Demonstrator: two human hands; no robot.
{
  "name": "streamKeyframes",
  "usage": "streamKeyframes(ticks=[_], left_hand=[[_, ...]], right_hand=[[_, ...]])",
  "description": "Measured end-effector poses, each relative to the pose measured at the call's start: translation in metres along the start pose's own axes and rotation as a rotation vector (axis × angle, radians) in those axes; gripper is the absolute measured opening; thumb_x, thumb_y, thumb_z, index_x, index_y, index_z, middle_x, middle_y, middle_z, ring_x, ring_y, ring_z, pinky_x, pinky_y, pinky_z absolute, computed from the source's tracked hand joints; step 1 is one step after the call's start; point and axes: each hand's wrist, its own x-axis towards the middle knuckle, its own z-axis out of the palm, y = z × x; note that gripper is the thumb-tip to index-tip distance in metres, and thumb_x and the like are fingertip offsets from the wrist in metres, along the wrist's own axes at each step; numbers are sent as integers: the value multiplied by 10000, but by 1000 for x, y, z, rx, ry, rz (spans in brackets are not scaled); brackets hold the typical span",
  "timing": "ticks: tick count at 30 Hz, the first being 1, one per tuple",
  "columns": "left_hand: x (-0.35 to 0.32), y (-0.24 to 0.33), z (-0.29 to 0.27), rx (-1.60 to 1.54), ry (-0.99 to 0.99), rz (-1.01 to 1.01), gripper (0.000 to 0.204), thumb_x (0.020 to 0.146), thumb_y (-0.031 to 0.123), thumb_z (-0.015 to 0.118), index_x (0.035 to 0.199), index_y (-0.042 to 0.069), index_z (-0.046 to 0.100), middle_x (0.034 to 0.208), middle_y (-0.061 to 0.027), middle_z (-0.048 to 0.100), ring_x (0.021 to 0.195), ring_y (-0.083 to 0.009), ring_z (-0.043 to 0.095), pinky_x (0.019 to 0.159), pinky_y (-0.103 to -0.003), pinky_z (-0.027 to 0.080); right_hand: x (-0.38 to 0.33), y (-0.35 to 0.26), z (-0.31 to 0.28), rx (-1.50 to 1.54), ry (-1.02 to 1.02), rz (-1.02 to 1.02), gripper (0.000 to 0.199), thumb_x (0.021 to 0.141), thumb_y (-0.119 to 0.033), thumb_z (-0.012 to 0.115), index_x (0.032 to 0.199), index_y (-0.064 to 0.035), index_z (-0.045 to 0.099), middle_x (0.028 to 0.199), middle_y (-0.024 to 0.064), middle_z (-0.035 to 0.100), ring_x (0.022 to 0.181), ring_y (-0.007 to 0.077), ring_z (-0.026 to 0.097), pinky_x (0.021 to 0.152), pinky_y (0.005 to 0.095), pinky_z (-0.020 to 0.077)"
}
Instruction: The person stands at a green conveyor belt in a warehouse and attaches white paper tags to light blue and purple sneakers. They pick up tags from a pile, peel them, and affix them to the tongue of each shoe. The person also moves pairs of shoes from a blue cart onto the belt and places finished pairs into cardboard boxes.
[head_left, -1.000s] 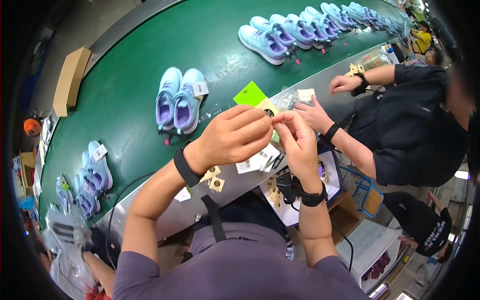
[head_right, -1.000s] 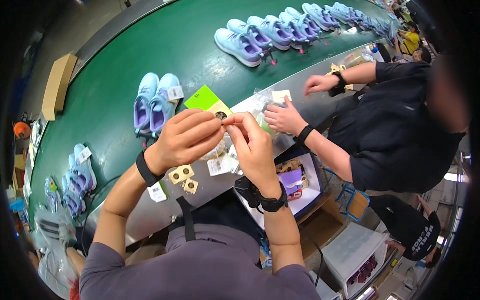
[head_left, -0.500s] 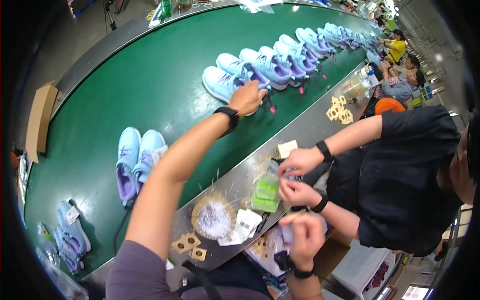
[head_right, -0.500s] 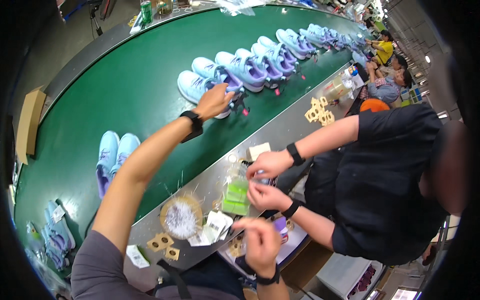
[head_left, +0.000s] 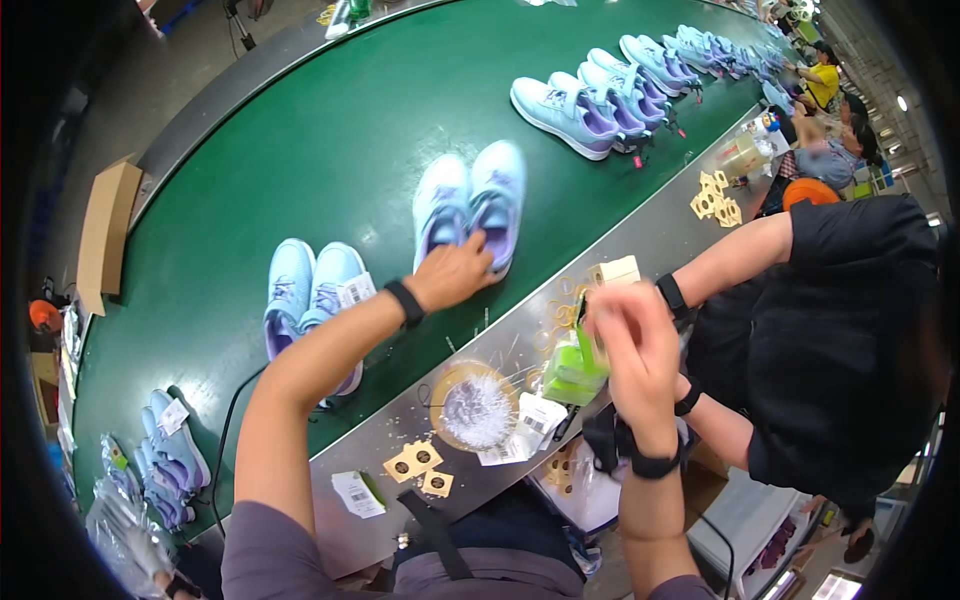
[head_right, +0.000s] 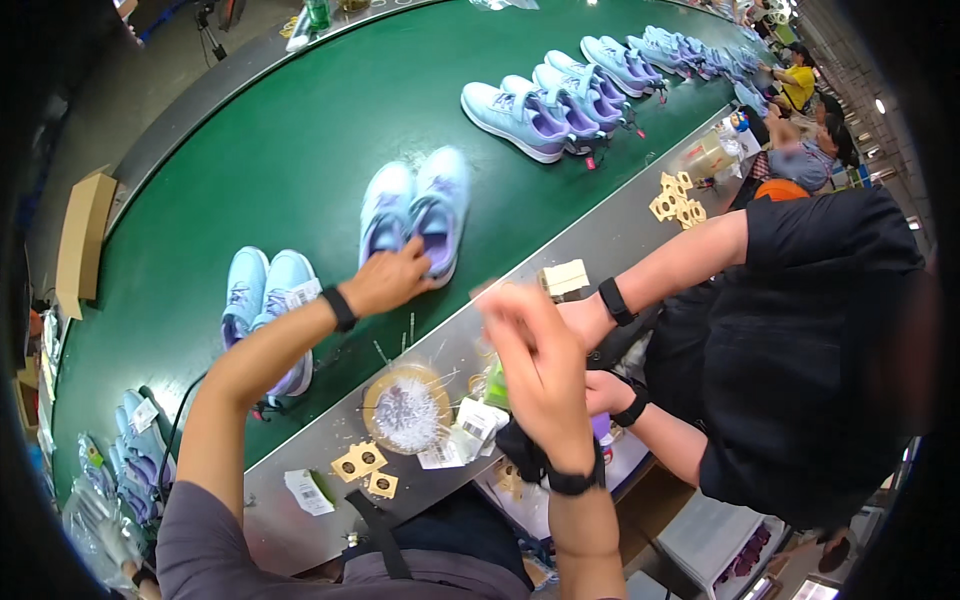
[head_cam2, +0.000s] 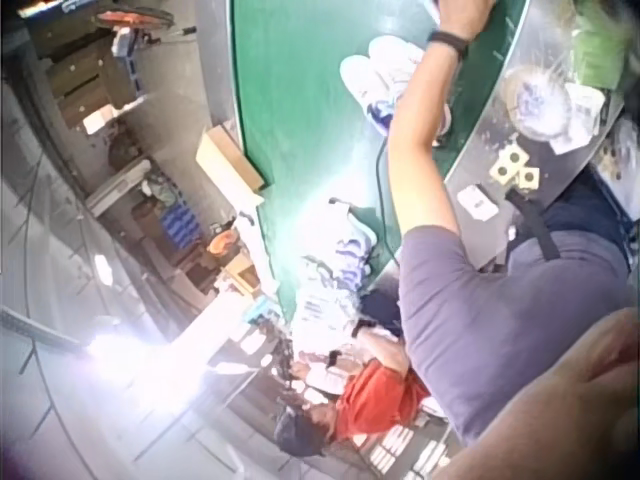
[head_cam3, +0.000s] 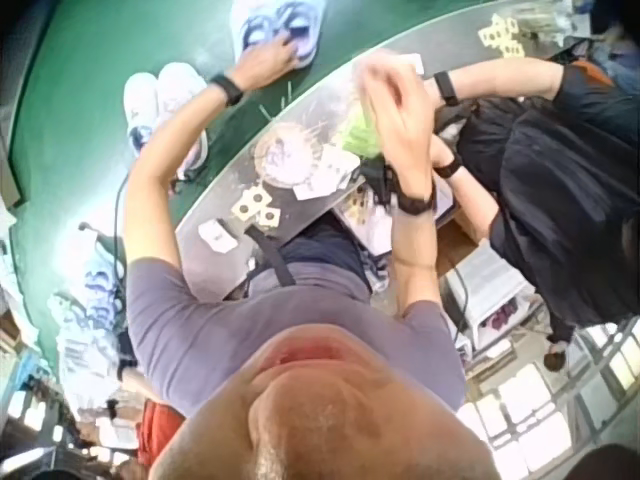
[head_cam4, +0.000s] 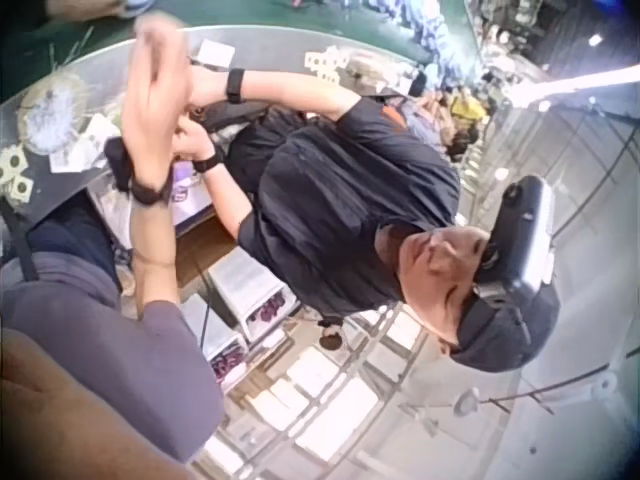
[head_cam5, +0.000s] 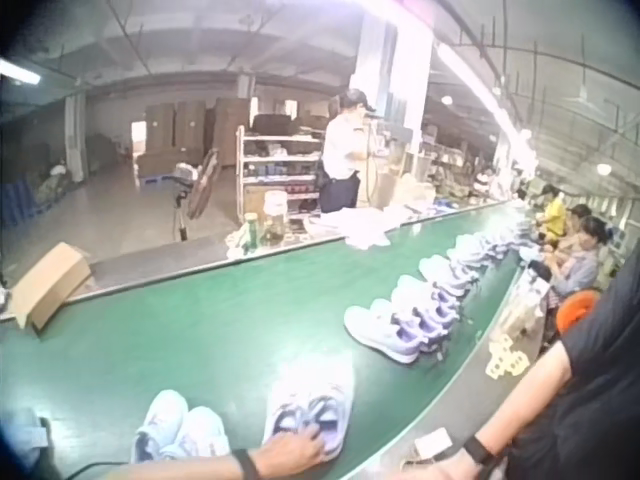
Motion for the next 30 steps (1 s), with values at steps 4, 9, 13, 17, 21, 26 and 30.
streamKeyframes(ticks=[4,9,13,17,21,26,30], left_hand=[[-58,17,-1,21,61,-220,292,816,241,642,858,-14,506,949,-206,463,594,-378,588,510,-461,483],[-61,23,-32,-7,161,-188,198,812,204,645,844,34,548,915,-163,519,620,-352,588,533,-437,478],[-26,-33,-55,-127,526,-130,189,763,173,682,868,27,624,796,-100,586,607,-289,582,568,-360,475],[4,-102,-43,-359,317,-231,114,703,92,671,778,6,663,719,-114,637,603,-254,621,565,-327,489],[23,-115,-61,-528,-211,-426,113,631,14,603,709,-26,674,622,-136,631,561,-174,628,510,-303,480],[20,-107,-64,-298,-241,-437,130,652,55,634,747,-27,669,676,-154,646,583,-198,635,529,-310,493],[-5,-97,-56,-300,122,-375,145,678,88,665,801,20,703,718,-136,667,624,-218,644,582,-321,499]], right_hand=[[86,12,38,-303,-73,-53,217,849,-76,467,1039,-89,570,731,123,615,677,285,607,585,381,450],[135,68,74,-1035,-325,-183,210,808,-85,485,981,-96,603,743,160,648,738,357,638,576,452,484],[139,127,89,-1231,-701,-270,149,792,-109,514,886,-95,629,755,176,647,765,348,644,588,432,504],[144,142,112,-1085,-661,-156,141,792,-132,522,868,-104,637,813,168,655,779,347,642,637,441,501],[142,170,141,-724,-445,23,164,809,-155,510,900,-131,644,805,103,671,765,329,636,654,441,489],[137,161,159,-822,-437,78,178,798,-158,535,933,-145,650,842,88,676,799,305,634,694,420,487],[141,156,155,-842,-639,-10,172,802,-191,553,928,-150,662,842,131,666,818,329,630,690,427,491]])
